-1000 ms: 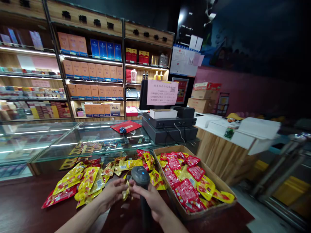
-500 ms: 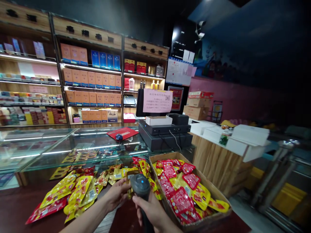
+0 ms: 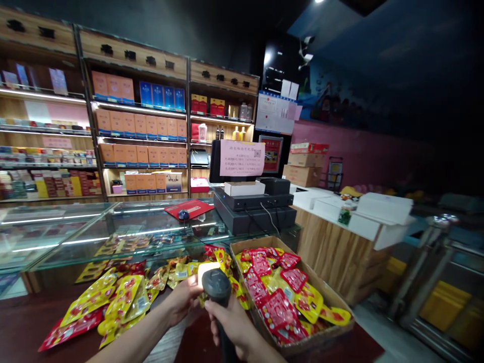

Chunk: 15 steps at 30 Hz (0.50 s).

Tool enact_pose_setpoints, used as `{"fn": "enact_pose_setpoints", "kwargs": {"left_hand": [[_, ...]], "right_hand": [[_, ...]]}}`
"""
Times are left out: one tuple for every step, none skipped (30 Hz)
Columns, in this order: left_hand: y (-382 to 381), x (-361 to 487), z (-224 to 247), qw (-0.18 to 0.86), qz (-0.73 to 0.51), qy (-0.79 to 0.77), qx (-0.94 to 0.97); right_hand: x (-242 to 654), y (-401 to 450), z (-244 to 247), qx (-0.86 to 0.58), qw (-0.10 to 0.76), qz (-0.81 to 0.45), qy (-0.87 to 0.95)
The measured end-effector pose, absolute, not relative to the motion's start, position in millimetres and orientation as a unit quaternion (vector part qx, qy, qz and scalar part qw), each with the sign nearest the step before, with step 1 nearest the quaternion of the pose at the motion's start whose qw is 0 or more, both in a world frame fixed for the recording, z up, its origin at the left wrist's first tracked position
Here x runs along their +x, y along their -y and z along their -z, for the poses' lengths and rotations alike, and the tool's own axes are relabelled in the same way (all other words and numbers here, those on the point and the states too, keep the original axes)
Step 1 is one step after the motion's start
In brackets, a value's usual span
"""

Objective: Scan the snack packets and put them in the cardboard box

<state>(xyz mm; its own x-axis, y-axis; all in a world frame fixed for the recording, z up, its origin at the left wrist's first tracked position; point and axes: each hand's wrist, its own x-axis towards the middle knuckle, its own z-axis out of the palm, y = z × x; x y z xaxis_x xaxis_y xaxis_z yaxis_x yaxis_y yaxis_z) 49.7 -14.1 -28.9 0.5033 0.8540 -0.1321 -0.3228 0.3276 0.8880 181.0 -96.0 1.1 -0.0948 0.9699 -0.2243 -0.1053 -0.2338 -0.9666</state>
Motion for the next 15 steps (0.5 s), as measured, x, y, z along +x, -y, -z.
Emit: {"fn": "enact_pose_setpoints", "kwargs": {"left_hand": [[13.8,49.9,29.7,0.755,-0.389,-0.306,0.429],[13.2,49.8,31.1,0.757,-0.389,-0.307,0.426],[12.5,49.5,32.9,0.759,-0.39,-0.312,0.418],[11.8,49.1,34.6,0.762,-0.388,-0.319,0.408],[11.2,48.6,35.9,0.766,-0.385,-0.328,0.397],[11.1,48.2,36.4,0.769,-0.38,-0.336,0.387],[11.3,48.2,35.8,0.774,-0.373,-0.343,0.38],[12.0,48.7,33.7,0.779,-0.364,-0.347,0.375],[13.0,49.9,30.2,0.788,-0.351,-0.346,0.37],[14.1,52.0,25.1,0.799,-0.335,-0.342,0.364],[15.2,55.1,18.6,0.812,-0.317,-0.335,0.357],[16.0,59.3,11.1,0.83,-0.294,-0.323,0.348],[16.4,64.6,2.6,0.847,-0.272,-0.306,0.34],[16.3,71.0,-6.3,0.863,-0.252,-0.283,0.334],[15.6,78.6,-15.3,0.877,-0.232,-0.261,0.33]], "right_hand": [[181.0,96.0,-0.7,-0.503,0.45,-0.603,0.426],[181.2,96.1,-0.4,-0.501,0.454,-0.604,0.421],[181.7,96.4,-0.3,-0.499,0.461,-0.604,0.418],[182.7,96.9,-0.6,-0.496,0.474,-0.598,0.415],[184.4,97.7,-1.3,-0.493,0.494,-0.586,0.413],[187.0,98.7,-2.4,-0.49,0.521,-0.567,0.409],[190.4,99.7,-3.9,-0.488,0.549,-0.545,0.404],[194.6,100.5,-5.6,-0.483,0.576,-0.524,0.401],[199.6,101.2,-7.4,-0.476,0.595,-0.509,0.399],[205.3,101.5,-9.3,-0.47,0.604,-0.507,0.397],[211.6,101.6,-11.4,-0.467,0.603,-0.514,0.393],[218.5,101.5,-13.8,-0.465,0.597,-0.527,0.387],[225.9,101.2,-16.5,-0.464,0.59,-0.543,0.376],[233.8,100.9,-19.7,-0.465,0.586,-0.558,0.359],[242.3,100.5,-23.4,-0.466,0.586,-0.569,0.341]]}}
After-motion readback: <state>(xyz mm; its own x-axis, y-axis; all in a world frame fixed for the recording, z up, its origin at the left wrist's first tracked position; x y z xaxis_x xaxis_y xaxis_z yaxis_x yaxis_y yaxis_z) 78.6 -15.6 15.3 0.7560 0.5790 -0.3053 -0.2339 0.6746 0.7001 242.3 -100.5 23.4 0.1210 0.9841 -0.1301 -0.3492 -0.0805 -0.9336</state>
